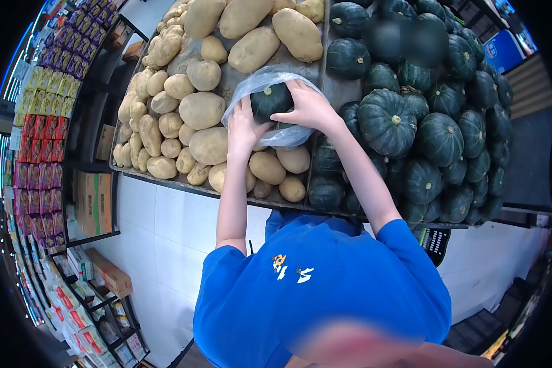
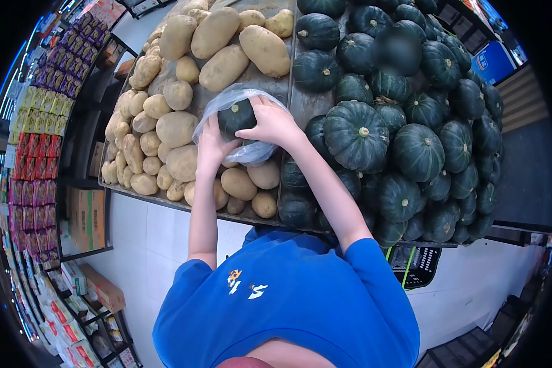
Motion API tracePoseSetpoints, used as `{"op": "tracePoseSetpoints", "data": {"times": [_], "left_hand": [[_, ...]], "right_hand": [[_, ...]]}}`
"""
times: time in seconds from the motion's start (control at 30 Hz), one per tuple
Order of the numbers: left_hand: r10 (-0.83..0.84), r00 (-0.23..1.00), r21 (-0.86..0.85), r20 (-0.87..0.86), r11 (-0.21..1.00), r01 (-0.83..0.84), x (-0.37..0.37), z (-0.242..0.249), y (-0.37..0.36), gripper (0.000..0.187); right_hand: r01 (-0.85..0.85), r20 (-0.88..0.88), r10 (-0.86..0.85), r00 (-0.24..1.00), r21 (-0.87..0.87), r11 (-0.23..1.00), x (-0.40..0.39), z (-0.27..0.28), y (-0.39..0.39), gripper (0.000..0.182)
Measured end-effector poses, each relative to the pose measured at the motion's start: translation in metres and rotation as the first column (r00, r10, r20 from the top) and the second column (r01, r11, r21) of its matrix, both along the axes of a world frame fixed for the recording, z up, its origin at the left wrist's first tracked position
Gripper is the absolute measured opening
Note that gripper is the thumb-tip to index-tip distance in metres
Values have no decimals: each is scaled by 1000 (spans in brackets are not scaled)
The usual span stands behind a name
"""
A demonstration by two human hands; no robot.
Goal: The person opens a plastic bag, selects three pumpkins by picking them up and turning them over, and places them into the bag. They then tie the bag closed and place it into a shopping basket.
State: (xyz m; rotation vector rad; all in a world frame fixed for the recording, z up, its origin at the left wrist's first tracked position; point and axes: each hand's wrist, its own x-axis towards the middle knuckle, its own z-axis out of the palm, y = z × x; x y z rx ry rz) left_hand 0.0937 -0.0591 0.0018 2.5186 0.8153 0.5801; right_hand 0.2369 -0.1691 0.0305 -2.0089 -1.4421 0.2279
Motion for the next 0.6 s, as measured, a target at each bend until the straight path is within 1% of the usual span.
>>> {"op": "tracePoseSetpoints", "data": {"times": [0.03, 0.07, 0.13, 0.17, 0.23, 0.27, 0.3, 0.37, 0.4, 0.43, 0.47, 0.5, 0.53, 0.57, 0.6], "left_hand": [[-3, 1000, 16, 1, 1000, 3, 3, -3, 3, 99], [-8, 1000, 17, 0, 1000, 8, 7, -6, 6, 99], [10, 1000, -73, -18, 997, -11, 13, -9, 9, 104], [5, 1000, -70, -17, 998, -6, 13, -12, 12, 104], [-74, 987, -28, 140, 997, 78, 14, -14, 17, 106], [-80, 987, -25, 142, 996, 84, 16, -14, 19, 106], [-92, 978, -21, 186, 995, 97, 17, -14, 20, 105], [-112, 956, -18, 273, 992, 122, 18, -14, 20, 102], [-117, 954, -19, 275, 992, 127, 17, -13, 19, 102], [-87, 957, -36, 277, 994, 101, 16, -12, 17, 101], [-59, 958, -52, 279, 996, 76, 15, -11, 15, 100], [-68, 956, -48, 286, 995, 85, 14, -5, 12, 100], [-16, 963, -47, 269, 998, 29, 11, 2, 7, 100], [37, 968, -46, 250, 999, -26, 9, 6, 2, 99], [21, 952, 15, 307, 1000, -27, 7, 6, 1, 100]], "right_hand": [[-9, -18, 9, 1000, -24, 1000, 2, 0, 4, 81], [-4, -19, 4, 1000, -22, 1000, 5, 0, 8, 81], [-2, -87, -12, 996, -165, 986, 10, 0, 17, 79], [3, -87, -17, 996, -162, 987, 12, 0, 22, 79], [79, -190, -112, 975, -171, 982, 16, -5, 33, 77], [93, -137, -107, 985, -101, 991, 19, -14, 38, 79], [99, -135, -112, 984, -99, 990, 18, -11, 42, 79], [175, -178, -212, 961, -206, 963, 14, -7, 46, 78], [164, -216, -214, 952, -228, 960, 14, -3, 46, 75], [170, -214, -220, 952, -227, 959, 14, -5, 45, 75], [169, -187, -202, 961, -182, 969, 13, -9, 43, 75], [166, -157, -187, 970, -134, 977, 13, -10, 41, 75], [176, -182, -203, 962, -153, 972, 9, -3, 37, 74], [196, -191, -219, 957, -130, 972, 4, 4, 33, 69], [180, -215, -187, 959, -51, 982, 2, 7, 31, 65]]}}
